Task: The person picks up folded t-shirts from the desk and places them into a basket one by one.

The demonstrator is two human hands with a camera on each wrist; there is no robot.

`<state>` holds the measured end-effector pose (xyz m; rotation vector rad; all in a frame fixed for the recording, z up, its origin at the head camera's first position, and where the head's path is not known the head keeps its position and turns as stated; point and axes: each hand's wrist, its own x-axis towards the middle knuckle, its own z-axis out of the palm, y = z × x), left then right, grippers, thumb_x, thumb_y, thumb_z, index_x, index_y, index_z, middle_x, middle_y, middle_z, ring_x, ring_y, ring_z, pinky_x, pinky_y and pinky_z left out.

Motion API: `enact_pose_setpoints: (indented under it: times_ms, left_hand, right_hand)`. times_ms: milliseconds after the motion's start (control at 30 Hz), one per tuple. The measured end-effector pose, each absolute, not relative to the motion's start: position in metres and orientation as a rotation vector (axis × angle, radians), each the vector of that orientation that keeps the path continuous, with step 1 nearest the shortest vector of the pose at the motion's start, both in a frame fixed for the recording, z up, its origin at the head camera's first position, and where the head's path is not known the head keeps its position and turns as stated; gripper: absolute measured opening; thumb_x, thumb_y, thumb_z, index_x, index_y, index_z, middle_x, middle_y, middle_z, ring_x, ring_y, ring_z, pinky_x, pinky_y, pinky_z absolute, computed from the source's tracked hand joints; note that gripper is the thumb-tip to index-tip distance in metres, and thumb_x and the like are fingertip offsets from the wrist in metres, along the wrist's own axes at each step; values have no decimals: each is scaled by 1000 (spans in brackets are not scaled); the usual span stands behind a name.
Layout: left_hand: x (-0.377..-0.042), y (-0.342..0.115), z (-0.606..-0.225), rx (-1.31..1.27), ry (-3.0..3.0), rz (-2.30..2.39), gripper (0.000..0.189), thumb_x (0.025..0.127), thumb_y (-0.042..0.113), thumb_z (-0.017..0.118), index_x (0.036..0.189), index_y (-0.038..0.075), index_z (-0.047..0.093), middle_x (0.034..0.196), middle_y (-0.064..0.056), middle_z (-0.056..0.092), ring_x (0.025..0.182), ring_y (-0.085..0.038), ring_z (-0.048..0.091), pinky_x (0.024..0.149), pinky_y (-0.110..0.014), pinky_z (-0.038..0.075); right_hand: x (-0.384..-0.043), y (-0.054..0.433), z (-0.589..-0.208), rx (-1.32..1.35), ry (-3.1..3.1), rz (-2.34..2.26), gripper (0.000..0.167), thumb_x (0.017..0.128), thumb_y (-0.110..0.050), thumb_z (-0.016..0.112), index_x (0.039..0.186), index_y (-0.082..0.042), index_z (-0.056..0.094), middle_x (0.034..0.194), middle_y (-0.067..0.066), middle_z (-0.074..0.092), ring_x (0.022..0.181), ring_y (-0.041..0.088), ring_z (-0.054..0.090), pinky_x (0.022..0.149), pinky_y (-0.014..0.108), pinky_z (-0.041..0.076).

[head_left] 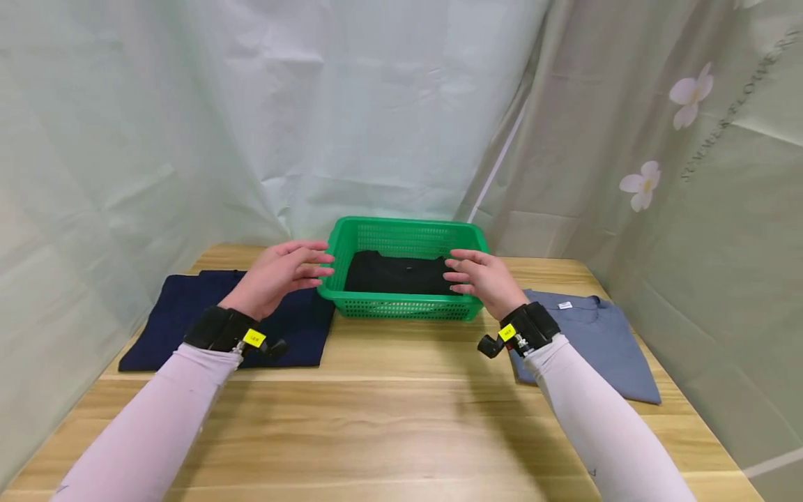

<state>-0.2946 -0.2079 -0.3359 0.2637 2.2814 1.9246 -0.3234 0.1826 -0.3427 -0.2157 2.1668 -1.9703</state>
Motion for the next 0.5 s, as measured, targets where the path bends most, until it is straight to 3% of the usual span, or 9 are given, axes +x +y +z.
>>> enact_pose_setpoints:
  times_ms: [100, 267, 500]
  left_hand:
    - [-280, -225, -340, 284, 2336, 1867, 54, 116, 38, 56, 159, 5, 53, 143, -7, 72, 114, -7, 77, 97, -23, 62]
    - [-260, -247, -350, 304, 2410, 1795, 54, 117, 41, 53, 155, 3, 56, 125, 8, 80, 113, -7, 78, 95, -24, 63]
    - [-237, -272, -365, 291, 2451, 1781, 54, 118, 40, 52, 155, 2, 55, 123, 12, 79, 113, -7, 77, 95, -24, 64]
  right_hand:
    - [-314, 180, -344, -248, 2140, -1973, 50, 117, -20, 53, 163, -4, 47, 164, 20, 55, 144, 39, 62, 95, 25, 63]
    - [-299, 175, -350, -305, 2112, -1961, 49, 117, -21, 52, 162, -3, 49, 163, 21, 56, 127, 24, 72, 94, 25, 63]
    - [-277, 163, -359, -404, 2043, -1956, 47, 117, -21, 52, 159, -2, 51, 161, 25, 56, 119, 18, 75, 95, 28, 63]
